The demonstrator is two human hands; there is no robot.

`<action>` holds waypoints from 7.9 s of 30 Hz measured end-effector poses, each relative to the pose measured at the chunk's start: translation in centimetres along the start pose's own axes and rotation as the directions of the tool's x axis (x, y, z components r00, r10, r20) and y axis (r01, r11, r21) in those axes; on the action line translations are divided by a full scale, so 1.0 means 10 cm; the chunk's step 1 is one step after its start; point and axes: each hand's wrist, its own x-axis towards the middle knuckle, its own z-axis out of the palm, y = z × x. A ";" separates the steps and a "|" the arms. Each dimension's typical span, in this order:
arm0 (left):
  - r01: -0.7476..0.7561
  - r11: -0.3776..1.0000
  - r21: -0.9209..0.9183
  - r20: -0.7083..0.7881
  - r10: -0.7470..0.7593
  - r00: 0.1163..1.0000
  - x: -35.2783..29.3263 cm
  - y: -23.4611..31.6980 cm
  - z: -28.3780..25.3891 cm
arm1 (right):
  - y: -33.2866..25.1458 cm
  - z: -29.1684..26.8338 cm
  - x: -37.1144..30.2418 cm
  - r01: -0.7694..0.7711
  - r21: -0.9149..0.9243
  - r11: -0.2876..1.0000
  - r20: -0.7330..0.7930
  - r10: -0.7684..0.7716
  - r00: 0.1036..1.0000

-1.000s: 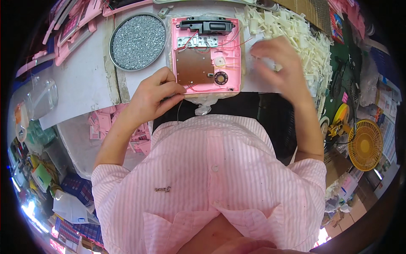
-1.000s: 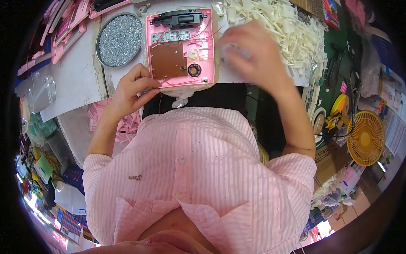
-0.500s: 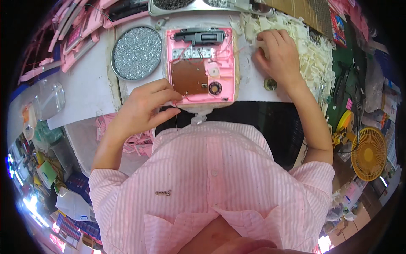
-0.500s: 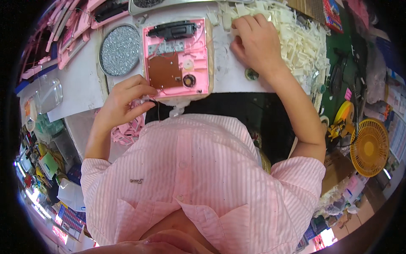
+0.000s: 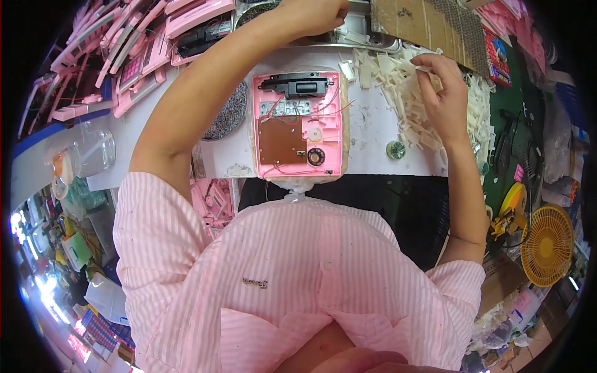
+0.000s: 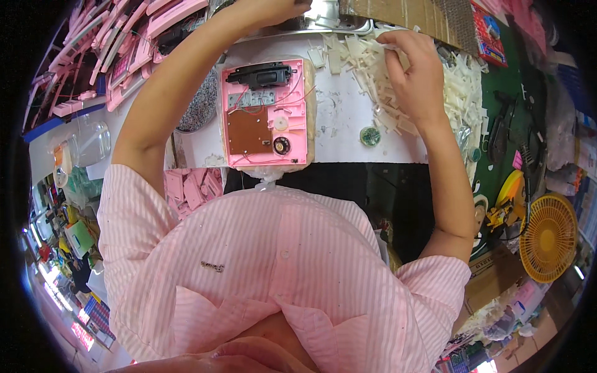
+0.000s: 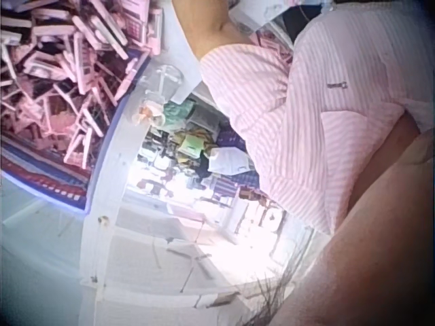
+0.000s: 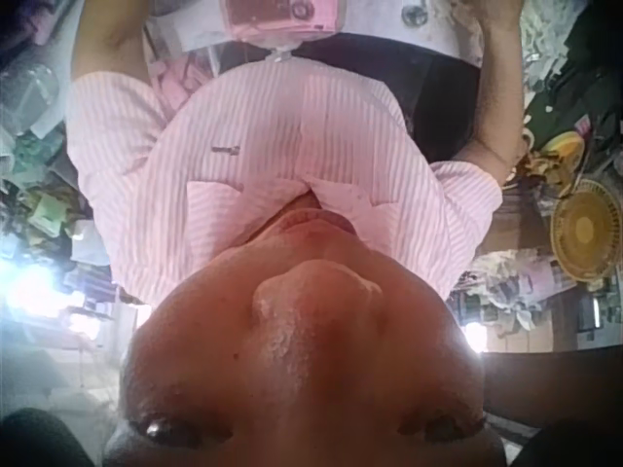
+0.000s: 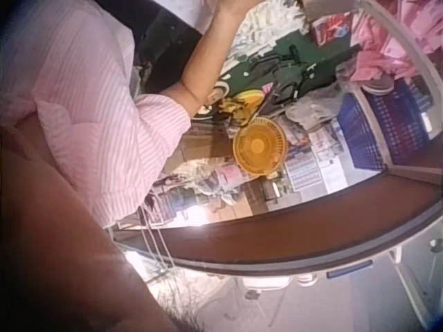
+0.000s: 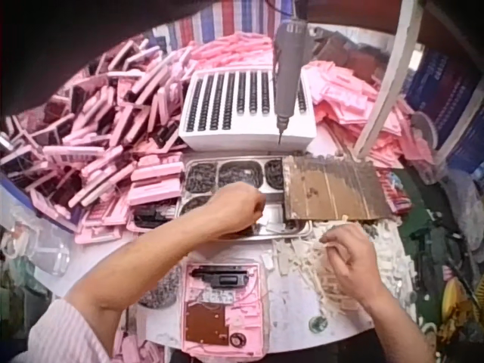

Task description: Assembling a pink electronic toy by soldering wires and components and using an electric screwdriver to secure the housing.

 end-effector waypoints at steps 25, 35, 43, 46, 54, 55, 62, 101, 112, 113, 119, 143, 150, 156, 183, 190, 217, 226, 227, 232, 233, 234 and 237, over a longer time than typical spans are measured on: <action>0.151 0.594 -0.790 -0.048 -0.306 0.951 -0.88 -0.16 -0.05 | -0.78 -0.13 -0.60 -0.498 0.616 0.611 0.335 0.370 0.867; 0.351 -0.250 -0.902 0.394 -0.147 0.907 -2.13 0.85 -0.15 | -1.07 0.11 -0.57 -0.189 0.677 0.711 0.240 0.029 0.970; 0.399 -0.061 -0.915 0.402 -0.051 0.914 -2.18 0.86 -0.06 | -1.17 0.08 -0.50 0.180 0.371 0.911 0.317 -0.306 0.898; 0.587 -0.088 -0.805 0.569 0.165 0.806 -2.15 0.89 -0.26 | -1.13 0.06 -0.58 0.023 0.488 0.873 0.386 -0.240 0.891; 0.035 0.936 -0.350 -0.122 -0.082 0.989 -2.03 0.95 0.15 | -0.82 0.01 -0.86 -0.529 0.837 0.139 0.470 0.311 0.826; 0.007 0.942 -0.336 -0.148 -0.060 0.987 -2.03 0.97 0.17 | -0.79 0.01 -0.85 -0.532 0.821 0.205 0.453 0.333 0.827; -0.185 0.902 -0.390 -0.335 0.048 0.941 -2.24 0.90 0.26 | -0.86 0.15 -0.64 -0.056 0.271 0.961 0.227 -0.007 0.974; -0.253 0.923 -0.289 -0.125 0.225 0.966 -2.16 1.06 0.11 | 0.03 -0.77 -0.69 -0.314 -0.206 0.927 -0.012 0.318 0.948; -0.290 0.884 -0.368 -0.224 0.218 0.950 -2.22 0.95 0.17 | 0.76 -0.57 0.24 -0.081 -0.859 0.505 0.209 0.492 0.845; -0.274 0.885 -0.375 -0.235 0.195 0.952 -2.23 0.96 0.16 | 0.75 -0.55 0.26 -0.066 -0.868 0.491 0.226 0.510 0.830; -0.276 0.911 -0.305 -0.268 0.196 0.943 -1.82 1.03 0.07 | 0.77 -0.50 0.31 -0.082 -0.783 0.616 0.224 0.403 0.887; -0.494 0.856 0.155 0.349 0.420 0.838 -1.09 1.59 0.35 | -0.35 -0.30 -1.55 -0.623 0.726 0.293 0.283 0.697 0.658; -0.487 0.868 0.095 0.206 0.461 0.863 -1.11 1.51 0.47 | -0.38 -0.26 -1.63 -0.585 0.511 0.630 0.036 0.664 0.747; -0.460 0.883 -0.094 -0.169 0.441 0.881 -1.06 1.38 0.25 | -0.41 -0.32 -1.60 -0.371 -0.097 0.923 -0.112 0.361 0.926; -0.363 0.888 -0.281 -0.141 0.336 0.931 -1.49 1.39 0.14 | -0.56 -0.29 -1.68 -0.769 0.393 0.505 0.183 0.776 0.603; -0.444 0.866 -0.229 -0.019 0.452 0.892 -1.33 1.50 0.43 | -0.49 -0.05 -1.39 -0.650 0.237 0.722 0.064 0.656 0.752; 0.055 0.486 -0.872 0.012 -0.093 0.996 -2.21 1.19 -0.02 | -0.74 0.03 -1.08 -0.116 -0.225 0.967 0.221 0.167 0.961; 0.075 0.264 -0.961 0.010 -0.240 0.971 -2.24 1.31 0.14 | -0.96 -0.15 -1.09 -0.615 0.686 0.388 0.329 0.589 0.738; 0.083 0.234 -0.969 0.025 -0.243 0.970 -2.22 1.33 0.16 | -1.02 -0.09 -1.10 -0.600 0.763 0.242 0.386 0.574 0.722; 0.114 0.209 -0.971 0.072 -0.195 0.978 -2.18 1.36 0.13 | -1.23 0.12 -1.15 -0.586 0.810 -0.026 0.535 0.442 0.720; 0.122 0.202 -0.972 0.081 -0.199 0.977 -2.19 1.36 0.13 | -1.24 0.14 -1.15 -0.588 0.807 -0.043 0.549 0.422 0.722; 0.127 0.193 -0.973 0.087 -0.202 0.975 -2.19 1.37 0.14 | -1.24 0.16 -1.15 -0.591 0.805 -0.058 0.560 0.403 0.724; 0.140 0.203 -0.969 0.097 -0.210 0.973 -2.21 1.34 0.14 | -1.25 0.18 -1.12 -0.596 0.801 -0.065 0.572 0.377 0.728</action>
